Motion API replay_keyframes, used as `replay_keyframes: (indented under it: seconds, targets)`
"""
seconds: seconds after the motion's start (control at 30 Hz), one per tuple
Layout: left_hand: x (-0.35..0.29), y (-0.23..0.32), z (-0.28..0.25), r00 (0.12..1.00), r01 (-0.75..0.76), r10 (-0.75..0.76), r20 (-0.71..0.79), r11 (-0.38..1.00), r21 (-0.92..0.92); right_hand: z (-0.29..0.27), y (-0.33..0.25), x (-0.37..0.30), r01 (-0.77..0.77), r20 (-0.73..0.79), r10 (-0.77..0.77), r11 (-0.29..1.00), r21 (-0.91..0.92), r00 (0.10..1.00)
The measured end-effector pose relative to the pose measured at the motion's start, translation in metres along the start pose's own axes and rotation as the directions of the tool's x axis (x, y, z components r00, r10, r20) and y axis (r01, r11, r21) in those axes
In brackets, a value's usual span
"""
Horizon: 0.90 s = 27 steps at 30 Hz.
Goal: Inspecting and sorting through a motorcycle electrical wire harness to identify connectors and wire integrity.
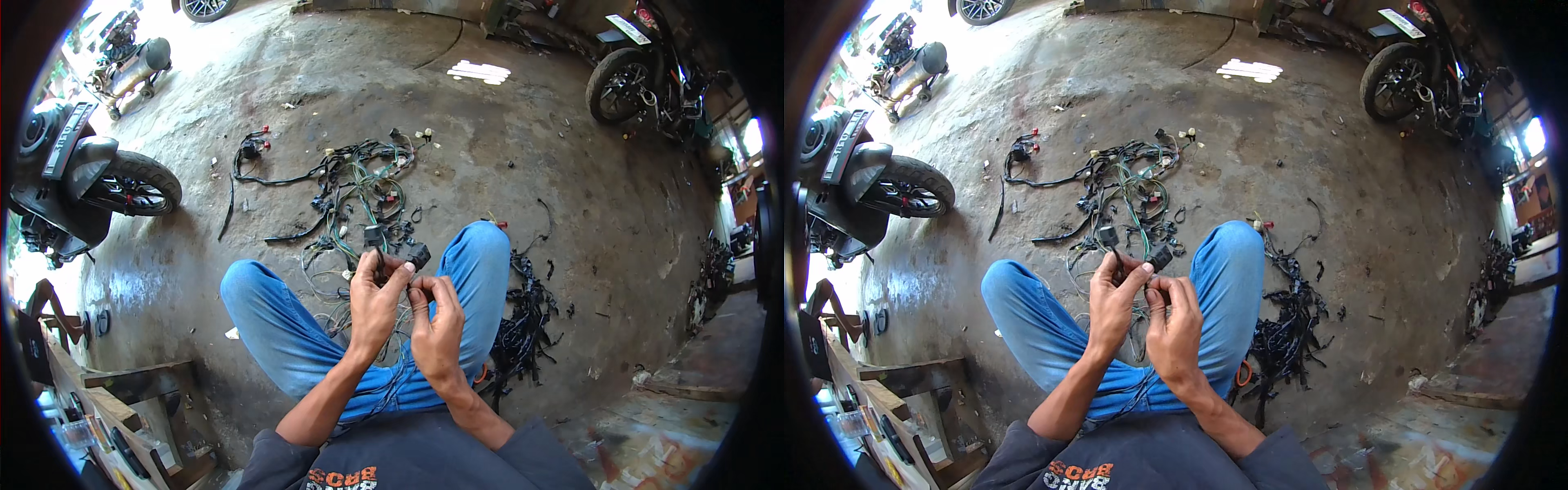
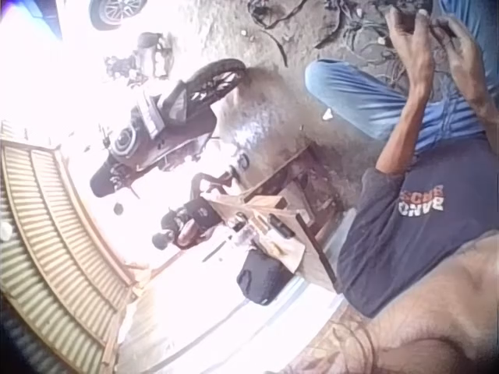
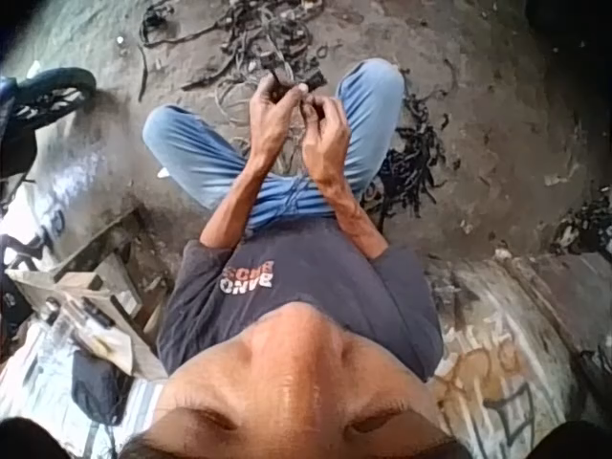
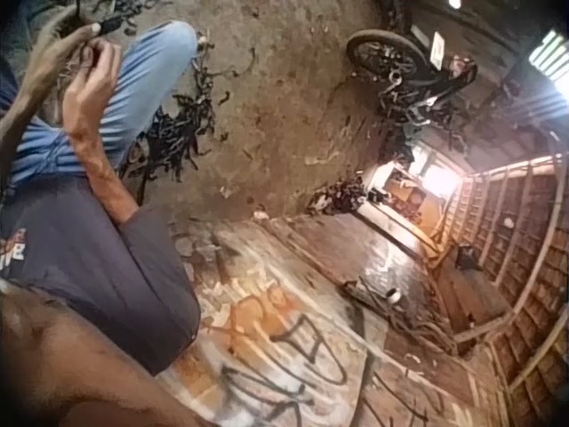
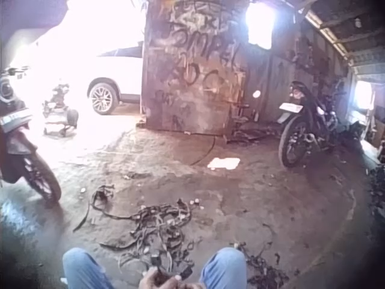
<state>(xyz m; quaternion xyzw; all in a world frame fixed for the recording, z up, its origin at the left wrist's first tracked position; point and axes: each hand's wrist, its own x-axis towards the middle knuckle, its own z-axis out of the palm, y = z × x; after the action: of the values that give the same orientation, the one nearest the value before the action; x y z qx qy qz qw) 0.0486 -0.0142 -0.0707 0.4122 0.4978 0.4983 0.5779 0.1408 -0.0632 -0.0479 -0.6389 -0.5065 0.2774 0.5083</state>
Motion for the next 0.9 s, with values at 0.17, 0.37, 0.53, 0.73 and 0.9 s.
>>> replay_keyframes:
  seconds: [0.17,0.37,0.53,0.73,0.9]
  targets:
    - [0.004,-0.010,-0.001,0.991,-0.018,0.010,0.130,0.998,0.060,-0.027,0.007,0.023,0.246,-0.019,-0.263,0.925,-0.290,0.965]
    - [0.000,0.025,0.000,0.864,-0.477,0.315,0.393,0.763,0.437,-0.050,0.010,0.060,0.182,-0.083,-0.225,0.917,-0.356,0.971]
    - [-0.017,-0.016,-0.047,0.844,-0.299,0.039,0.535,0.862,0.408,-0.143,0.034,0.129,0.008,-0.548,-0.173,0.957,-0.290,0.819]
    - [-0.011,0.029,-0.048,0.939,0.185,-0.143,0.313,0.977,-0.109,-0.163,0.062,0.110,-0.021,-0.412,-0.009,0.997,-0.070,0.911]
    - [-0.008,0.043,-0.031,0.922,0.204,-0.138,0.362,0.967,-0.151,-0.183,0.135,0.050,-0.129,-0.418,0.077,0.987,-0.099,0.905]
